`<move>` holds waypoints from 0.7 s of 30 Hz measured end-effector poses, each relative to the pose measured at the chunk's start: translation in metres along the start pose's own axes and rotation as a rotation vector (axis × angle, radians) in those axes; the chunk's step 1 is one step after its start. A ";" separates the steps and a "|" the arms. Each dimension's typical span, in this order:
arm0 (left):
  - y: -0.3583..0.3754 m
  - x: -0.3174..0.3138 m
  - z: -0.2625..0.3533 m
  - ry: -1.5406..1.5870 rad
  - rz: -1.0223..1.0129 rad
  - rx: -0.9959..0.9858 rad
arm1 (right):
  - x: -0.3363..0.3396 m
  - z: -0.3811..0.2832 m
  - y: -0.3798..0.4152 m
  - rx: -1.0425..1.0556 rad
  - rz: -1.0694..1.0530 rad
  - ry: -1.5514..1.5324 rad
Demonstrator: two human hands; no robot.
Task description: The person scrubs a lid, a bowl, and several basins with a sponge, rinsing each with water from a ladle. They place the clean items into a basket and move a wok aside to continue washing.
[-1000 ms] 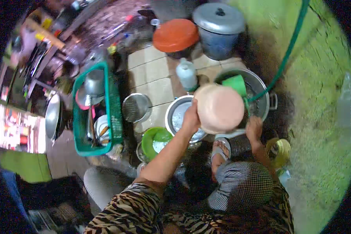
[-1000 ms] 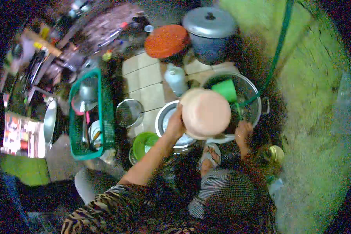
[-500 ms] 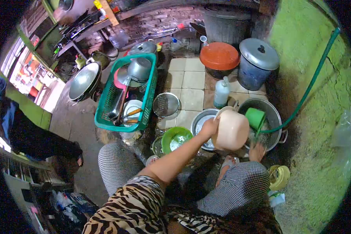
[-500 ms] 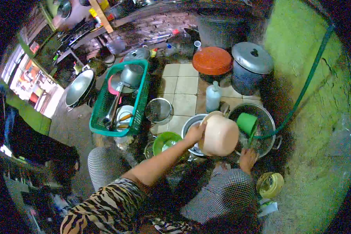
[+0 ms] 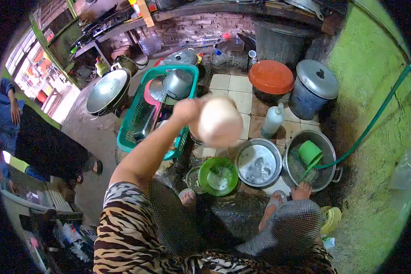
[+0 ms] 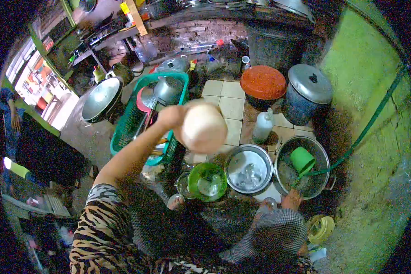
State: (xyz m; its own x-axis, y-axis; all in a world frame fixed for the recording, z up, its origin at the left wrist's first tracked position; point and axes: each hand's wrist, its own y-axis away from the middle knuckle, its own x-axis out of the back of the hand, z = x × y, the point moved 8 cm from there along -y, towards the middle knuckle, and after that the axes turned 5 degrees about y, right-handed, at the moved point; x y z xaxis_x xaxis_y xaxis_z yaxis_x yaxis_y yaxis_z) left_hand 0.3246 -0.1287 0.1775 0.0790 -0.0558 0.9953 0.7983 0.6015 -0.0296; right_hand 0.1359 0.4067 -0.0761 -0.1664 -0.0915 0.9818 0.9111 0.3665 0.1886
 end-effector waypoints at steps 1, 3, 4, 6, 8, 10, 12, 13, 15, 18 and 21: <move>-0.022 -0.011 -0.035 -0.026 0.063 -0.029 | 0.008 -0.003 0.003 -0.027 -0.061 -0.029; -0.062 -0.025 -0.117 0.181 0.210 0.112 | 0.003 -0.001 0.002 0.008 -0.040 -0.007; -0.075 -0.037 -0.159 0.415 0.291 0.282 | 0.000 -0.001 0.003 0.043 -0.018 0.002; -0.058 -0.019 -0.166 1.032 0.303 0.491 | -0.001 -0.002 0.004 0.052 0.029 0.053; -0.072 -0.020 -0.187 1.267 0.378 0.542 | 0.007 -0.006 0.005 0.063 0.075 0.116; -0.098 -0.039 -0.211 1.457 0.431 0.511 | 0.008 -0.008 0.006 0.020 -0.076 0.072; -0.103 -0.047 -0.208 1.445 0.387 0.551 | -0.011 0.006 -0.006 0.027 -0.144 0.076; -0.112 -0.056 -0.210 1.467 0.392 0.532 | -0.007 0.003 -0.004 0.051 -0.104 0.094; -0.115 -0.057 -0.210 1.366 0.407 0.510 | -0.013 0.004 0.001 0.144 0.083 0.187; -0.121 -0.056 -0.228 1.335 0.566 0.518 | -0.017 0.006 0.000 0.137 0.051 0.225; -0.121 -0.068 -0.255 1.117 0.418 0.602 | 0.000 -0.004 -0.001 0.086 -0.057 0.138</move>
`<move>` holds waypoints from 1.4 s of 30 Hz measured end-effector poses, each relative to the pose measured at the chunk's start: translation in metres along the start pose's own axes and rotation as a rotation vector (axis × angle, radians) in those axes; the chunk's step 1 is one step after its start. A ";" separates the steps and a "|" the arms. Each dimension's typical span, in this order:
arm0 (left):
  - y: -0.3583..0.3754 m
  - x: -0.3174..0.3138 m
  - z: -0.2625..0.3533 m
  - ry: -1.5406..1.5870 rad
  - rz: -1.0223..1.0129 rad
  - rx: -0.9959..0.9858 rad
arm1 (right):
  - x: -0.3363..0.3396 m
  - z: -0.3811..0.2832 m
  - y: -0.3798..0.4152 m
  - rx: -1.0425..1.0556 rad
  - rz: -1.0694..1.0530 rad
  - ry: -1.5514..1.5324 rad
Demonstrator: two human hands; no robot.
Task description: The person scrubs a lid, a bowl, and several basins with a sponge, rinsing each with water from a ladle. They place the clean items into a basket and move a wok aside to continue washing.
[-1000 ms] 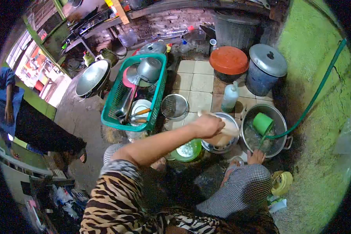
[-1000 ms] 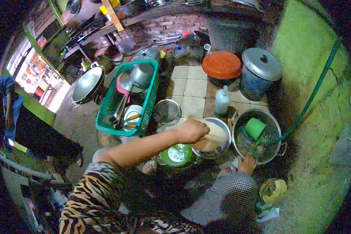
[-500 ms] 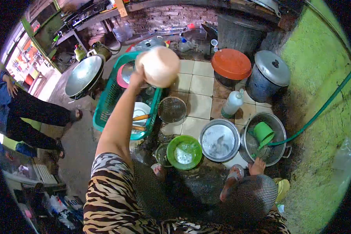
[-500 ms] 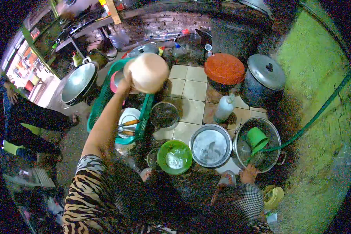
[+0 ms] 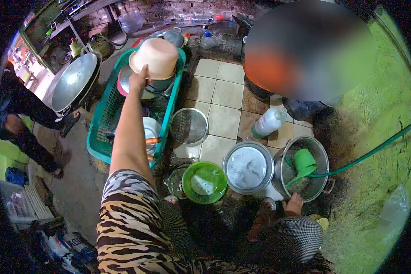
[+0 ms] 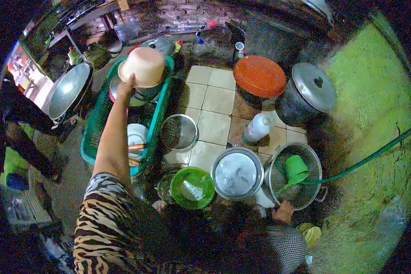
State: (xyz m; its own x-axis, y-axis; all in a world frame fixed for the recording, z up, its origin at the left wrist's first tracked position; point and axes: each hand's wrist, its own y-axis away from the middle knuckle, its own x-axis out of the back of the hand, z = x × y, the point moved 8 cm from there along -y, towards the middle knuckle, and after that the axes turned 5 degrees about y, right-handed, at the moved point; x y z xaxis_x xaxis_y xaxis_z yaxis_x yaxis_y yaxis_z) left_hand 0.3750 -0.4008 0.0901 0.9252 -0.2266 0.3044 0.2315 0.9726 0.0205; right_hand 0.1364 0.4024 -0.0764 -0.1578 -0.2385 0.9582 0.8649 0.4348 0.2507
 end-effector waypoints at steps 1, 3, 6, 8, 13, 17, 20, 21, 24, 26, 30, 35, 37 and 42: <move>-0.001 0.001 -0.012 0.098 -0.002 0.036 | 0.007 -0.004 0.002 -0.003 -0.006 -0.004; -0.001 0.005 -0.016 0.007 -0.011 -0.028 | 0.015 -0.009 0.007 -0.038 0.014 -0.015; -0.007 0.003 -0.032 -0.427 0.004 -0.091 | 0.008 -0.005 0.007 0.000 0.111 -0.011; -0.018 -0.008 -0.053 -0.713 0.015 -0.137 | 0.002 0.000 0.004 0.012 0.072 0.008; 0.062 -0.002 0.006 -0.797 0.407 -0.054 | 0.002 0.000 0.007 0.030 0.133 -0.013; 0.103 -0.045 0.068 -0.901 0.447 -0.770 | -0.001 -0.003 0.012 0.176 0.314 0.049; 0.177 -0.122 0.102 -0.833 -0.016 -1.053 | 0.001 -0.002 0.011 0.126 0.206 -0.057; 0.188 -0.154 0.086 -0.799 -0.274 -1.082 | 0.012 -0.005 0.011 0.102 0.107 -0.118; 0.303 -0.218 0.028 -0.928 -1.005 -0.637 | -0.007 0.010 -0.008 0.196 0.262 -0.146; 0.367 -0.237 -0.071 -1.355 -1.424 -0.544 | -0.045 0.018 -0.028 0.374 0.134 0.009; 0.485 -0.195 -0.222 -1.220 -1.785 -0.131 | -0.082 0.036 -0.062 0.340 0.240 0.450; 0.520 -0.179 -0.274 -1.115 -1.057 -0.237 | -0.105 0.034 -0.121 0.123 -0.438 -0.374; 0.518 -0.167 -0.257 -1.017 -0.881 -0.116 | -0.108 0.038 -0.139 0.199 -0.203 -0.950; 0.429 -0.159 -0.160 -0.885 -0.679 -0.265 | -0.096 0.042 -0.149 -0.311 -0.293 -1.762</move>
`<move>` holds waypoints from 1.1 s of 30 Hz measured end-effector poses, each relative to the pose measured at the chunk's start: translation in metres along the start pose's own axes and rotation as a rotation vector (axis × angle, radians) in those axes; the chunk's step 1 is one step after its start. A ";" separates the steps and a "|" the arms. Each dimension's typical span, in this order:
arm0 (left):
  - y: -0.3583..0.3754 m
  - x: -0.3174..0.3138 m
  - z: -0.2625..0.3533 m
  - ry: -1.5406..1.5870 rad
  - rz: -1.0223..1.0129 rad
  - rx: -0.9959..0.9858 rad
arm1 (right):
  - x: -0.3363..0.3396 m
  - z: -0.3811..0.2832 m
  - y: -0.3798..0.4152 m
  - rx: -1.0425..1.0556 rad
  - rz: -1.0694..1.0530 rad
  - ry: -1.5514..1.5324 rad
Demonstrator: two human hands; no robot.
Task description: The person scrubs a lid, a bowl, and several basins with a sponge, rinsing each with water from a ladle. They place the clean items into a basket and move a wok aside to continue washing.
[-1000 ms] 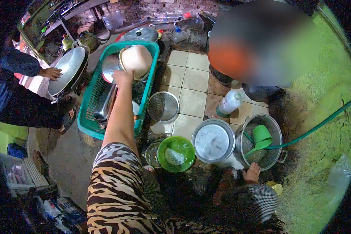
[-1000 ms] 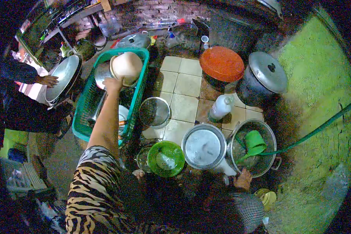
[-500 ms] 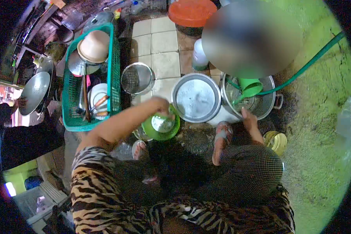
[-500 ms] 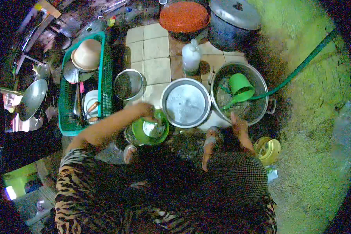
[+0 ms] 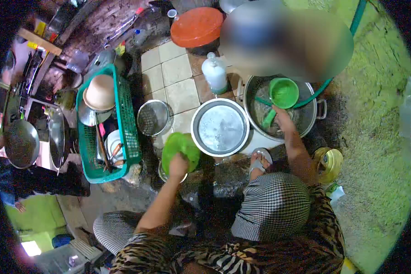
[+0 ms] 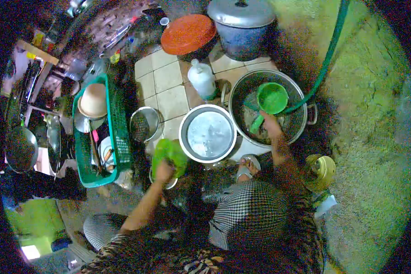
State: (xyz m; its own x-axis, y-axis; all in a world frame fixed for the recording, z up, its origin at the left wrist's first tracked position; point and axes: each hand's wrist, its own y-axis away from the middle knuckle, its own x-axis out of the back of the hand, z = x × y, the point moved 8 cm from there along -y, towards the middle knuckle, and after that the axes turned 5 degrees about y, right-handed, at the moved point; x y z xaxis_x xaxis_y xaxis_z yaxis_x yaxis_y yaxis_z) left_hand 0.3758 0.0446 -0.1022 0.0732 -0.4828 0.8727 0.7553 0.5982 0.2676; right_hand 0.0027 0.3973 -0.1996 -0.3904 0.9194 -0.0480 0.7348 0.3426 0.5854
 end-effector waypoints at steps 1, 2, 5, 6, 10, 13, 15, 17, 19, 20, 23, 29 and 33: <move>-0.013 0.034 0.008 0.009 0.059 -0.061 | 0.001 -0.006 -0.003 0.043 0.063 0.077; -0.032 0.049 -0.006 0.185 0.059 0.016 | 0.007 -0.026 0.005 0.196 0.273 0.492; -0.092 0.075 -0.082 0.273 0.067 0.142 | 0.000 -0.036 0.033 0.138 0.520 1.089; -0.067 0.109 -0.033 0.586 0.069 0.213 | -0.009 -0.039 0.050 0.099 0.448 1.219; -0.035 0.130 0.051 1.182 0.046 0.468 | -0.006 -0.016 0.016 0.175 0.304 1.425; -0.079 0.049 0.043 1.731 -0.165 0.403 | -0.024 -0.066 0.054 0.110 0.114 1.125; -0.066 0.034 0.077 1.856 -0.148 0.508 | -0.035 -0.103 0.112 -0.073 0.010 0.772; -0.053 0.021 0.104 1.988 -0.219 0.537 | -0.059 -0.143 0.162 0.008 -0.147 0.855; -0.066 -0.018 0.101 2.070 -0.288 0.537 | -0.075 -0.172 0.195 -0.012 -0.151 0.905; -0.064 -0.021 0.116 2.213 -0.350 0.513 | -0.091 -0.190 0.211 0.061 -0.161 1.128; -0.062 -0.024 0.139 2.370 -0.454 0.465 | -0.132 -0.225 0.238 0.345 -0.096 1.564; -0.051 -0.027 0.131 2.227 -0.400 0.501 | -0.187 -0.276 0.304 0.384 -0.030 1.711; -0.060 -0.017 0.116 2.348 -0.447 0.386 | -0.172 -0.268 0.270 0.455 -0.107 1.520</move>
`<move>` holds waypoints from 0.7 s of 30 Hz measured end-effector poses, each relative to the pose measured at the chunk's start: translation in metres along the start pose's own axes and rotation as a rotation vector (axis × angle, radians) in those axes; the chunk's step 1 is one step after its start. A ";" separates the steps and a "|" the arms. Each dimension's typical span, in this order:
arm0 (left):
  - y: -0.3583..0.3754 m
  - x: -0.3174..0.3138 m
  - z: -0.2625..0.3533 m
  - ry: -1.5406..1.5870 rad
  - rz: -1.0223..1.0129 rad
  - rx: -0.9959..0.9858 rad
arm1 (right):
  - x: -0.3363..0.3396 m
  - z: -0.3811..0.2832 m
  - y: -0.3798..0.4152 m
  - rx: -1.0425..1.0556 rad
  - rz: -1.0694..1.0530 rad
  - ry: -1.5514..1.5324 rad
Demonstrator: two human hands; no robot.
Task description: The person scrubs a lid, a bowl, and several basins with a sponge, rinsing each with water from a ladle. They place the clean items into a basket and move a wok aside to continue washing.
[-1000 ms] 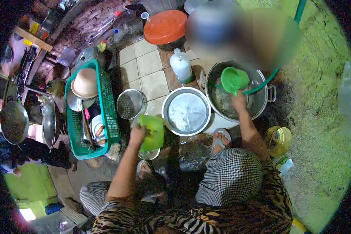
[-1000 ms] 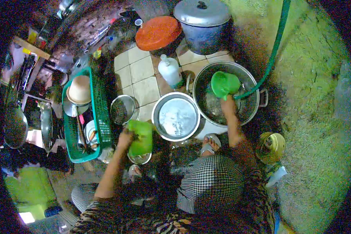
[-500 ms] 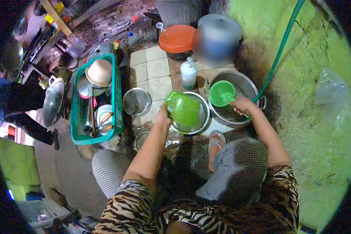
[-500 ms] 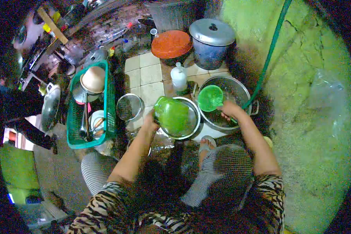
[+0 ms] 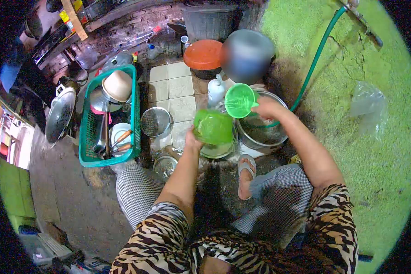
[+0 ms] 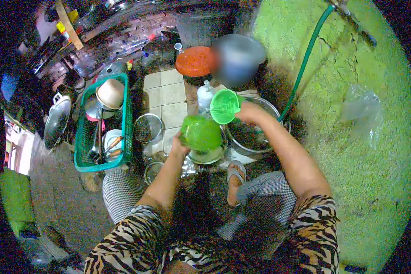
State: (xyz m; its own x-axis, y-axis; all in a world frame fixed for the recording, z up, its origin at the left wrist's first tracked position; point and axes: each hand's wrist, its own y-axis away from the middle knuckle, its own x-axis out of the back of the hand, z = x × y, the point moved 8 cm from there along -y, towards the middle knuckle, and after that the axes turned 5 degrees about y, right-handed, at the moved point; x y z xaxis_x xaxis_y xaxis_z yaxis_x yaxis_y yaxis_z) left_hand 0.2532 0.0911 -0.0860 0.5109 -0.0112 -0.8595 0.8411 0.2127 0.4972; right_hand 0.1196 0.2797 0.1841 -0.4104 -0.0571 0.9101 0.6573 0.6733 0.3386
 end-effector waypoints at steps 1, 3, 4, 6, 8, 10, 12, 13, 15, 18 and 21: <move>0.009 -0.009 0.004 -0.007 -0.047 -0.012 | -0.010 0.015 -0.008 -0.015 -0.031 -0.137; 0.020 -0.037 0.012 -0.126 -0.129 -0.039 | -0.007 0.021 -0.006 -0.045 -0.071 -0.133; 0.026 -0.059 0.018 -0.244 -0.216 -0.070 | -0.004 0.023 -0.005 -0.073 -0.107 -0.125; 0.060 -0.103 0.020 -0.588 -0.028 -0.262 | 0.010 0.006 0.008 -0.025 -0.109 -0.078; 0.058 -0.132 0.009 -1.988 0.047 -0.437 | 0.035 -0.017 0.016 0.146 0.155 0.284; 0.043 -0.118 -0.014 -2.253 0.025 -0.425 | 0.046 -0.034 0.028 0.129 0.171 0.349; 0.032 -0.105 -0.028 -2.527 -0.013 -0.413 | 0.044 -0.046 0.030 0.101 0.198 0.410; 0.027 -0.102 -0.030 -2.561 -0.020 -0.434 | 0.042 -0.052 0.030 0.096 0.239 0.412; 0.022 -0.102 -0.037 -2.605 -0.050 -0.437 | 0.035 -0.064 0.027 0.088 0.264 0.412; 0.020 -0.105 -0.050 -2.744 -0.230 -0.421 | 0.017 -0.081 0.015 0.096 0.249 0.383; 0.016 -0.109 -0.017 -2.653 -0.018 -0.459 | 0.010 -0.063 -0.009 0.073 0.292 0.276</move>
State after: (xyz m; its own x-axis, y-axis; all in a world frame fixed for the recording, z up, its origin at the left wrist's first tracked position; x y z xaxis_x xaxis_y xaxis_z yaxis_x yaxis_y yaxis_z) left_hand 0.2078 0.1124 0.0139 -0.0895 -0.3434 0.9349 0.9483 0.2575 0.1854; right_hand 0.1497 0.2268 0.2051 -0.0212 -0.0450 0.9988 0.6702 0.7407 0.0476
